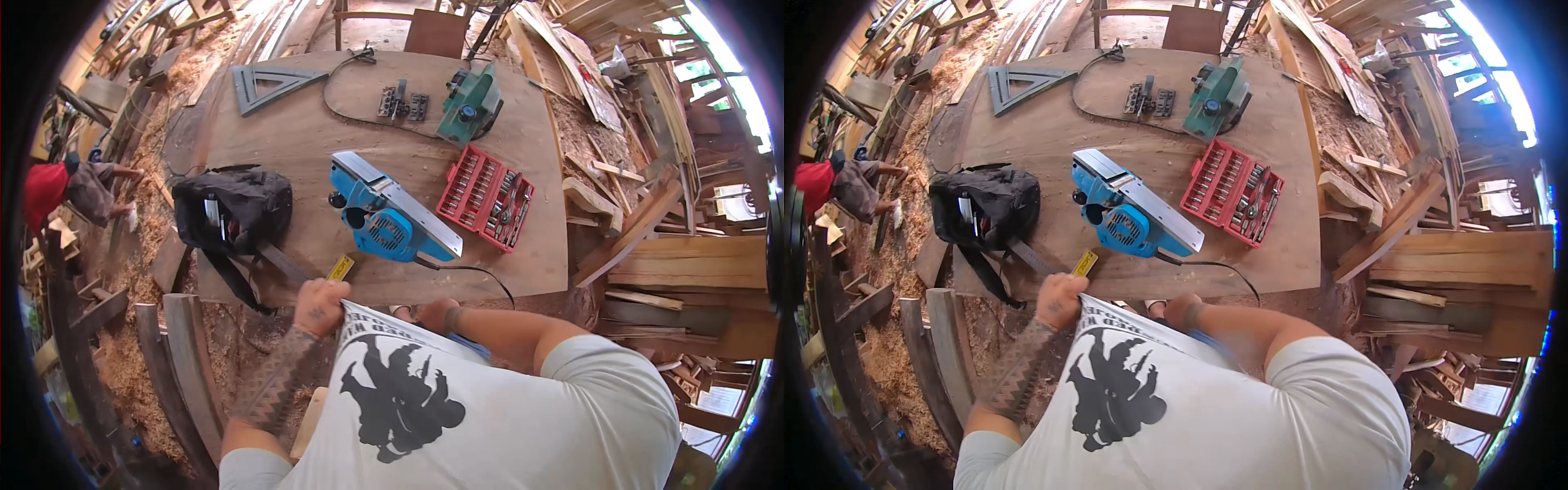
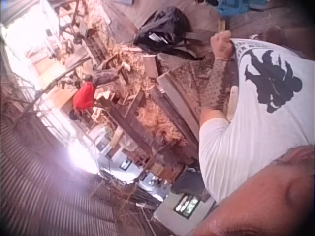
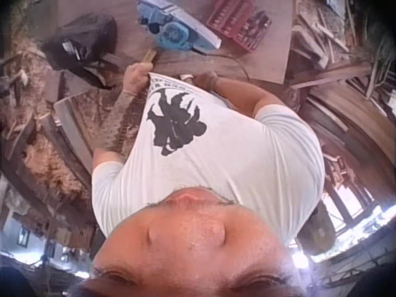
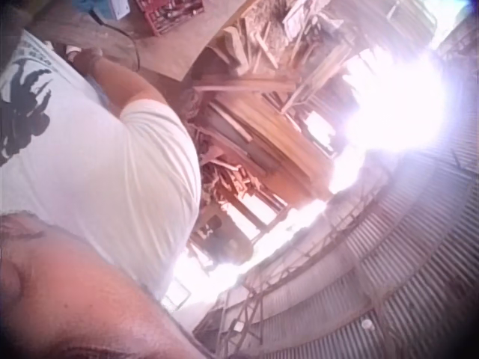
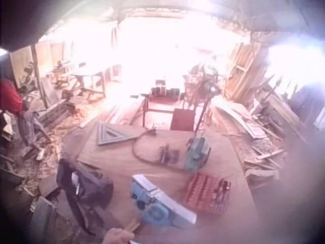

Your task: The person disassembles a blue electric planer on a wooden workbench, using a screwdriver to remove screws and extract internal components including a belt and carbon brushes.

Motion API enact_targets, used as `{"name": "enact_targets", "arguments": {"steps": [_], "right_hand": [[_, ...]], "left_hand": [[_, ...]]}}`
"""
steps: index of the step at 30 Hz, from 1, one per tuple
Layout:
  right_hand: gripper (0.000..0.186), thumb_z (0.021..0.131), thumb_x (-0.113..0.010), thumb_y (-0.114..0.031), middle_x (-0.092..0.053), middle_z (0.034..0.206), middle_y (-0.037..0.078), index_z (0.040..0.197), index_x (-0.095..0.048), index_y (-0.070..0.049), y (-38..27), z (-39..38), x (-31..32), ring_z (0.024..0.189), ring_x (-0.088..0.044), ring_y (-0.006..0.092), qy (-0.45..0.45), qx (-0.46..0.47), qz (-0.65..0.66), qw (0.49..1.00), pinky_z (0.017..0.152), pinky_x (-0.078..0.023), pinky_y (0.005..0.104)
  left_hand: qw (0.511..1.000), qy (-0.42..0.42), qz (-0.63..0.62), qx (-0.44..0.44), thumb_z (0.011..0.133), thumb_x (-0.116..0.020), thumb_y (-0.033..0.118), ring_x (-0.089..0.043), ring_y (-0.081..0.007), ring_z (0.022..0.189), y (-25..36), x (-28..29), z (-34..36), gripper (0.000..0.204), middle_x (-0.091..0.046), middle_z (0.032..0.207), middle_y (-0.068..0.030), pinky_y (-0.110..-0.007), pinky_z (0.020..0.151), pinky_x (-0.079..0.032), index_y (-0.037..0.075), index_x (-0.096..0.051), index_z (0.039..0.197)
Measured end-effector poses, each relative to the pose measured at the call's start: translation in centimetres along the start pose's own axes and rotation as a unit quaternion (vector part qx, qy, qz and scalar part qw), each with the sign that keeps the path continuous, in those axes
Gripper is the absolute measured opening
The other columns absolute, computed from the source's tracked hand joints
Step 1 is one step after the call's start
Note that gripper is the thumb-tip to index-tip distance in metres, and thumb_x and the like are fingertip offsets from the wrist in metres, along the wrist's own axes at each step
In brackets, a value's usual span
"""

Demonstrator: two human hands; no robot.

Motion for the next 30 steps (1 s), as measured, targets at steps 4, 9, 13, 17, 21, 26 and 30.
{"name": "enact_targets", "arguments": {"steps": [4, 9, 13, 17, 21, 26, 30], "right_hand": [[0.037, 0.098, -0.066, -0.031, -0.079, 0.124, 0.018, 0.126, -0.079, -0.011, -0.3, -0.5, -0.1, 0.117, -0.075, 0.0362, 0.025, 0.092, 0.115, 0.989, 0.101, -0.057, 0.0502], [0.049, 0.105, -0.065, -0.047, -0.079, 0.118, 0.016, 0.127, -0.076, -0.005, 1.0, -9.6, 9.3, 0.106, -0.075, 0.0323, 0.094, 0.085, 0.256, 0.958, 0.096, -0.058, 0.0458], [0.029, 0.109, -0.068, -0.025, -0.078, 0.103, 0.003, 0.123, -0.075, -0.001, 4.7, -15.6, 17.8, 0.088, -0.07, 0.0093, 0.036, 0.125, 0.486, 0.864, 0.079, -0.058, 0.0288], [0.024, 0.108, -0.069, -0.026, -0.072, 0.085, 0.0, 0.11, -0.074, -0.003, 13.2, -15.8, 28.9, 0.076, -0.065, 0.0065, 0.267, 0.094, 0.559, 0.78, 0.068, -0.053, 0.0256], [0.03, 0.108, -0.069, -0.029, -0.072, 0.082, 0.002, 0.093, -0.07, -0.003, 22.2, -7.8, 36.5, 0.065, -0.063, 0.0099, 0.322, 0.043, 0.56, 0.762, 0.059, -0.051, 0.0296], [0.046, 0.1, -0.073, -0.044, -0.078, 0.092, 0.016, 0.105, -0.076, 0.001, 29.3, 3.0, 47.8, 0.075, -0.075, 0.0273, 0.425, -0.067, 0.331, 0.84, 0.07, -0.059, 0.0402], [0.055, 0.096, -0.069, -0.049, -0.079, 0.102, 0.026, 0.101, -0.078, 0.005, 34.6, 8.2, 53.9, 0.09, -0.078, 0.042, 0.541, -0.111, 0.156, 0.819, 0.088, -0.061, 0.0473]], "left_hand": [[0.989, -0.025, -0.144, 0.029, 0.084, -0.063, 0.014, -0.065, -0.046, 0.088, 2.6, -4.9, 2.1, 0.009, -0.064, 0.084, -0.0194, -0.057, 0.075, -0.049, 0.007, -0.058, 0.081], [0.973, -0.081, -0.217, -0.008, 0.082, -0.063, 0.01, -0.066, -0.0472, 0.086, 2.6, -5.1, 4.3, 0.006, -0.066, 0.084, -0.0221, -0.056, 0.073, -0.049, 0.005, -0.06, 0.082], [0.958, -0.156, -0.238, -0.025, 0.08, -0.067, 0.011, -0.067, -0.0444, 0.082, 0.0, -2.9, 5.5, 0.008, -0.067, 0.08, -0.0194, -0.053, 0.071, -0.051, 0.005, -0.063, 0.081], [0.963, -0.122, -0.237, 0.037, 0.082, -0.069, 0.013, -0.069, -0.0422, 0.084, -4.0, -1.7, 6.7, 0.013, -0.068, 0.085, -0.0192, -0.051, 0.075, -0.054, 0.003, -0.064, 0.087], [0.931, -0.073, -0.27, 0.234, 0.088, -0.072, 0.012, -0.074, -0.0333, 0.096, -8.5, -4.6, 6.5, 0.028, -0.076, 0.104, -0.0187, -0.043, 0.085, -0.058, 0.002, -0.069, 0.113], [0.783, -0.001, -0.478, 0.398, 0.095, -0.073, 0.018, -0.076, -0.0336, 0.106, -11.1, -11.5, 3.6, 0.053, -0.077, 0.122, -0.0225, -0.043, 0.093, -0.058, 0.002, -0.059, 0.143], [0.836, -0.065, -0.389, 0.381, 0.097, -0.076, 0.022, -0.076, -0.0359, 0.113, -10.8, -12.2, 5.5, 0.055, -0.075, 0.125, -0.0249, -0.046, 0.092, -0.058, 0.003, -0.058, 0.145]]}}
Point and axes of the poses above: each hand's wrist, its own z-axis towards the middle knuckle, its own x-axis out of the back of the hand, y = z × x, the point moved 10 cm from there along z, towards the middle knuckle
